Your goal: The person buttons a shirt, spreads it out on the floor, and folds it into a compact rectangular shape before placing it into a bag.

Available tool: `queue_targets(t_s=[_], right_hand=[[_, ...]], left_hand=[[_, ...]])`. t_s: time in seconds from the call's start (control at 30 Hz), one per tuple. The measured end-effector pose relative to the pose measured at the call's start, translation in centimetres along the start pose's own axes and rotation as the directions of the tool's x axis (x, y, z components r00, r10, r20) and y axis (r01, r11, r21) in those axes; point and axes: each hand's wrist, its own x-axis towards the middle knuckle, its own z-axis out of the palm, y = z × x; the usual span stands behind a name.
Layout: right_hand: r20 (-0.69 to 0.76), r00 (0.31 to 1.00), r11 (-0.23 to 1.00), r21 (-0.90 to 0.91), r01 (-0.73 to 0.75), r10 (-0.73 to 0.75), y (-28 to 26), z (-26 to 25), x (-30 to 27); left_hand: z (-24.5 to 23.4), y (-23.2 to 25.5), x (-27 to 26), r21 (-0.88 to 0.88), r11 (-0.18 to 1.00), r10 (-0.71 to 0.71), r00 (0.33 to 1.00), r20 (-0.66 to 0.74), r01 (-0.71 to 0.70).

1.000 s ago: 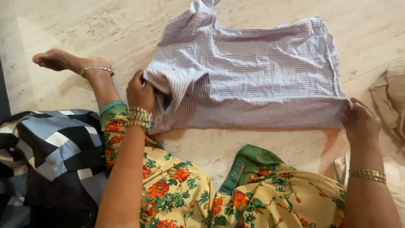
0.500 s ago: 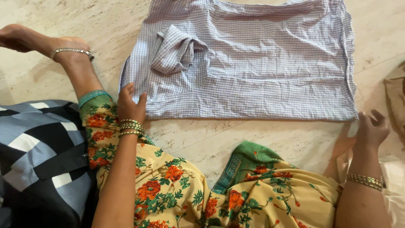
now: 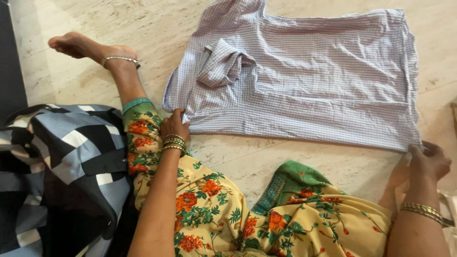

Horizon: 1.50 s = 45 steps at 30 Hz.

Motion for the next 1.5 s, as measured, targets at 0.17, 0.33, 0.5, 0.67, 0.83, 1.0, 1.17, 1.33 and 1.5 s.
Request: queue_targets(t_s=[0.17, 0.33, 0.5, 0.67, 0.83, 1.0, 1.17, 1.33, 1.5], right_hand=[[0.033, 0.984, 0.982, -0.073, -0.174, 0.177, -0.6, -0.9, -0.8], [-0.084, 0.945, 0.890, -0.369, 0.267, -0.317, -8.0, 1.7, -2.6], [0.369, 0.753, 0.782, -0.100, 0.615, -0.545, -22.7, 10.0, -11.5], [0.422, 0.596, 0.711, 0.199, 0.674, -0.683, -31.5, 17.2, -18.7], [0.536, 0.621, 0.734, -0.005, 0.679, -0.572, -31.5, 18.2, -19.4], [0.504, 0.613, 0.671, -0.083, 0.736, -0.609, -26.7, 14.7, -14.4], [0.516, 0.681, 0.731, -0.146, 0.667, -0.519, -21.8, 10.3, -9.7], [0.468, 0.771, 0.793, -0.209, 0.572, -0.432, -17.7, 7.1, -6.3], [0.415, 0.846, 0.836, -0.283, 0.470, -0.335, -13.9, 4.3, -3.3]], left_hand=[[-1.8, 1.8, -1.4, 0.048, 0.998, -0.044, 0.998, 0.044, 0.042], [-2.0, 5.7, -2.0, 0.039, 0.952, 0.301, 0.915, -0.267, -0.302], [3.5, 15.3, -4.0, 0.042, 0.667, 0.744, 0.660, -0.109, -0.744], [7.3, 20.3, -2.8, -0.001, 0.742, 0.670, 0.741, 0.040, -0.670], [7.9, 18.3, -2.6, -0.004, 0.737, 0.676, 0.737, -0.009, -0.676], [7.2, 18.4, -2.9, -0.013, 0.754, 0.657, 0.754, -0.028, -0.657], [7.1, 18.2, -2.8, -0.022, 0.745, 0.664, 0.744, -0.066, -0.667], [6.8, 16.2, -2.4, -0.014, 0.764, 0.642, 0.762, -0.083, -0.645], [5.1, 11.2, -1.7, 0.038, 0.803, 0.596, 0.800, -0.069, -0.595]])
